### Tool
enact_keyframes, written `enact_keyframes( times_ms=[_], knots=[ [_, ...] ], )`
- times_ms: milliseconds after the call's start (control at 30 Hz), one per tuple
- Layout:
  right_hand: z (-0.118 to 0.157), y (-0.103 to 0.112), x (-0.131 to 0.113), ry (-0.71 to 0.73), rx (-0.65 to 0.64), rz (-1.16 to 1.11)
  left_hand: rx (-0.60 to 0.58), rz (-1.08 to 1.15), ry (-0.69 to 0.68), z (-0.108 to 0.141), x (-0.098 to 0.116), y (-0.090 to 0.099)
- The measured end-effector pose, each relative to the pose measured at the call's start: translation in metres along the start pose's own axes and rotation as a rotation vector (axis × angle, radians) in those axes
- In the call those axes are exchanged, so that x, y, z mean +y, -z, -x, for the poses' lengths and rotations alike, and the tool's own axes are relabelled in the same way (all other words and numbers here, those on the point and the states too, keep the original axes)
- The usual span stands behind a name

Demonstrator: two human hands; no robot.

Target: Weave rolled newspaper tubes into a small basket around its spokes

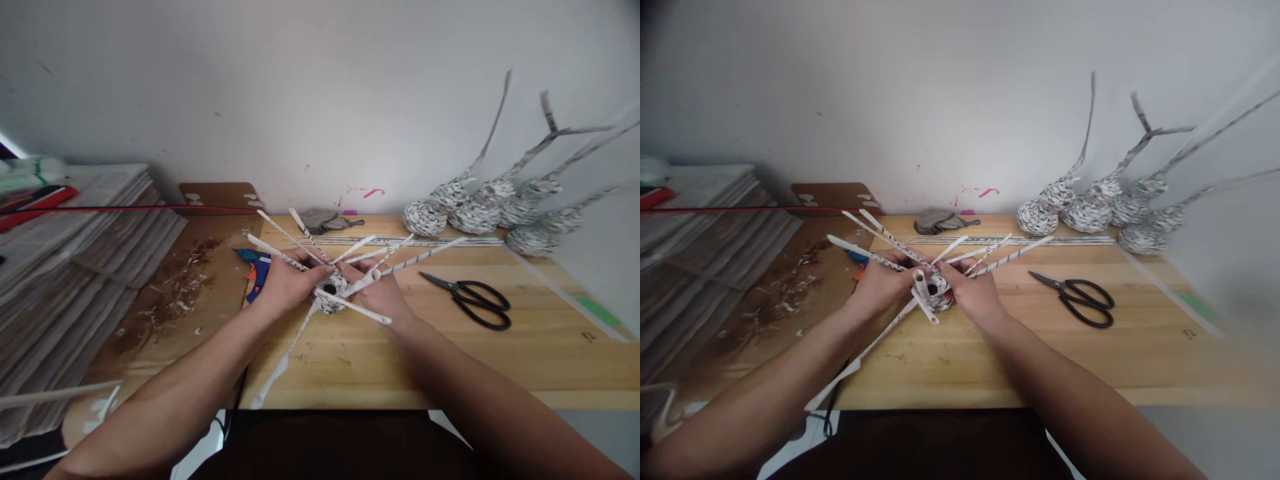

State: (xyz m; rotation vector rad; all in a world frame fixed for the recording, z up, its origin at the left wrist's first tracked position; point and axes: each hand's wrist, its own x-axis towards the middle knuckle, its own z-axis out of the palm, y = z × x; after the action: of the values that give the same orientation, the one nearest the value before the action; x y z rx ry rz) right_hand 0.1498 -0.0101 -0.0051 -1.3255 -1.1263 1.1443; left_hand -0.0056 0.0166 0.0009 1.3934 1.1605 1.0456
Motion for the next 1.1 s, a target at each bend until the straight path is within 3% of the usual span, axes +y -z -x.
enact_keyframes(
  times_ms=[200, 400, 567, 700, 867, 1100],
  knots=[
    [-0.001, -0.002, 0.011, -0.028, -0.026, -0.145, -0.006, -0.033, 0.044, -0.001, -0.001, 0.001],
    [-0.004, 0.003, 0.009, -0.119, -0.045, -0.093, 0.035, -0.045, 0.047, -0.002, 0.0, 0.001],
    [-0.002, 0.007, 0.007, 0.069, -0.031, 0.108, 0.079, -0.059, 0.018, -0.002, -0.005, -0.002],
    [-0.003, 0.007, 0.01, 0.136, 0.083, 0.206, 0.062, -0.02, 0.0, 0.0, -0.018, -0.007],
    [-0.003, 0.005, 0.008, 0.096, 0.107, 0.063, 0.079, 0.074, -0.013, 0.003, -0.023, -0.012],
    [-0.002, 0.001, 0.002, 0.018, 0.197, -0.062, 0.124, 0.127, 0.03, 0.005, -0.012, -0.015]
  ],
)
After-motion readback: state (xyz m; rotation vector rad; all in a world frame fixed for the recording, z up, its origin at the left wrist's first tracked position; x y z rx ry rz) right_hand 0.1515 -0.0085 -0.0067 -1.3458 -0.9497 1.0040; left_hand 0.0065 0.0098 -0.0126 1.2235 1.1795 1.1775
